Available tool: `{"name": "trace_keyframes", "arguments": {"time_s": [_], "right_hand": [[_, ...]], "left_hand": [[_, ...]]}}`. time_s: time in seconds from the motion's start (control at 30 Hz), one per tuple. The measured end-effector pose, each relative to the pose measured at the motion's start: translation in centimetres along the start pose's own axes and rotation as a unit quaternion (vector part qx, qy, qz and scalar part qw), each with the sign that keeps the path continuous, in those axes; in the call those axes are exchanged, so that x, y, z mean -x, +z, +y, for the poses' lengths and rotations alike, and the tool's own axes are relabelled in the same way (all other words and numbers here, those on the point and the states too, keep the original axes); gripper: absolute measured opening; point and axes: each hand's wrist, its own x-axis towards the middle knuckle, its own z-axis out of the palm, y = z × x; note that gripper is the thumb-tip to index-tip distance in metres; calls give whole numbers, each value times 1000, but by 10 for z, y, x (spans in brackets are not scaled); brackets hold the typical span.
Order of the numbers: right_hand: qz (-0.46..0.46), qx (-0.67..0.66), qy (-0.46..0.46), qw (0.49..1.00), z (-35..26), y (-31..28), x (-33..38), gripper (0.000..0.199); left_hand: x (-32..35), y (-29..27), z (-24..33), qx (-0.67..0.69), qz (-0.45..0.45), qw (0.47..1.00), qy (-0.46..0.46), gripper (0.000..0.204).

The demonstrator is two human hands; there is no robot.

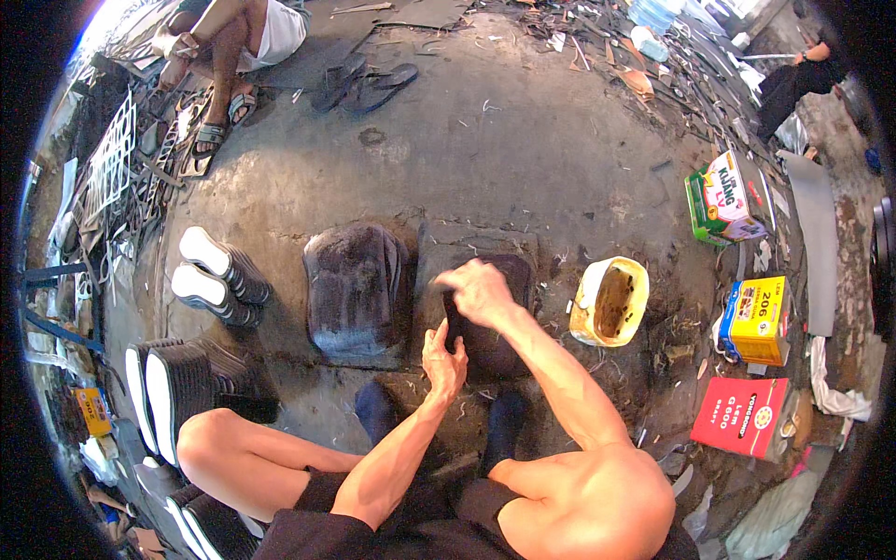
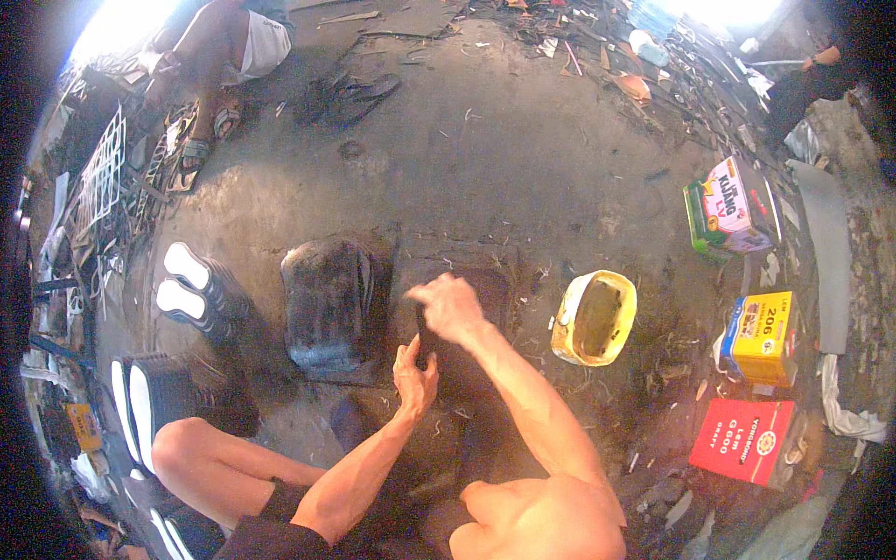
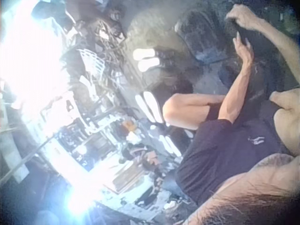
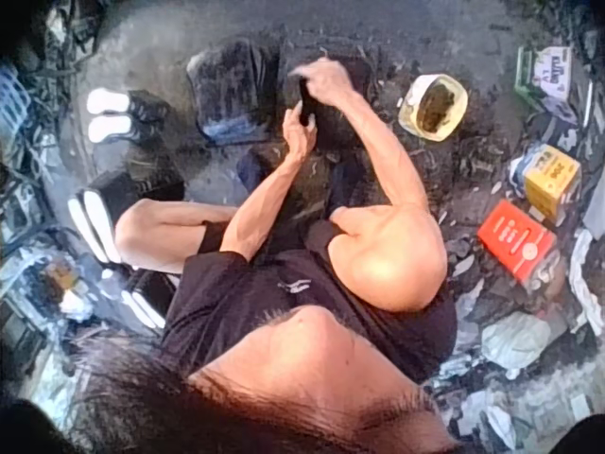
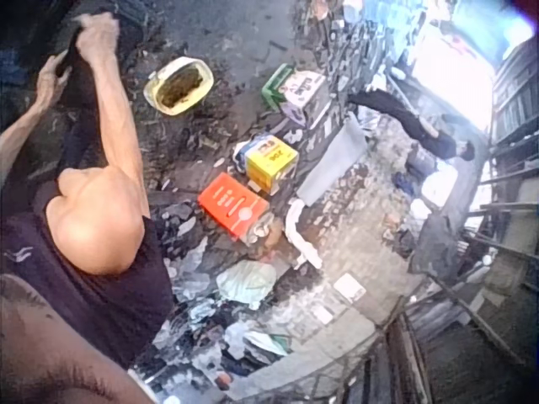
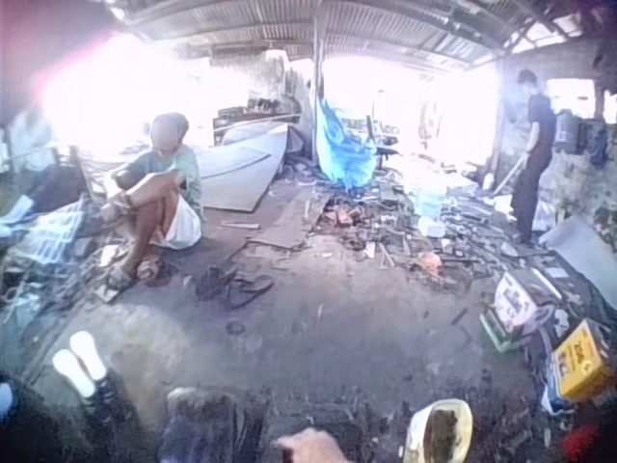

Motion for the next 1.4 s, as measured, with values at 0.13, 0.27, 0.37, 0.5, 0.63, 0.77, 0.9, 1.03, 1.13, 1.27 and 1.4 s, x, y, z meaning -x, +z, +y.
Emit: {"name": "trace_keyframes", "arguments": {"time_s": [0.13,0.27,0.37,0.5,0.63,0.77,0.9,1.03,1.13,1.27,1.4], "right_hand": [[-24,-100,-89,991,-15,6,8,44],[72,9,129,989,40,-24,35,47],[36,16,16,999,22,-16,34,49],[-94,2,-162,982,5,-12,31,46],[34,17,-80,996,72,-46,25,48],[97,63,87,989,65,-30,80,44],[-10,21,10,1000,40,-28,119,45],[73,-13,148,986,63,-51,68,37],[112,14,314,943,57,-31,45,36],[119,20,147,982,54,-9,26,38],[-15,67,-10,998,16,-1,15,42]], "left_hand": [[-5,-1,-6,110,21,992,-57,40],[0,-20,30,130,23,973,-190,47],[17,-33,37,132,-13,956,-260,44],[49,-13,3,427,-25,867,-254,59],[37,-14,17,394,-28,880,-262,52],[41,-16,15,403,-29,877,-261,43],[39,-17,20,320,-35,915,-243,42],[27,-12,27,303,-32,928,-212,46],[34,-11,26,297,-25,935,-192,43],[33,-9,26,289,-26,944,-159,46],[33,-17,26,267,-72,938,-210,49]]}}
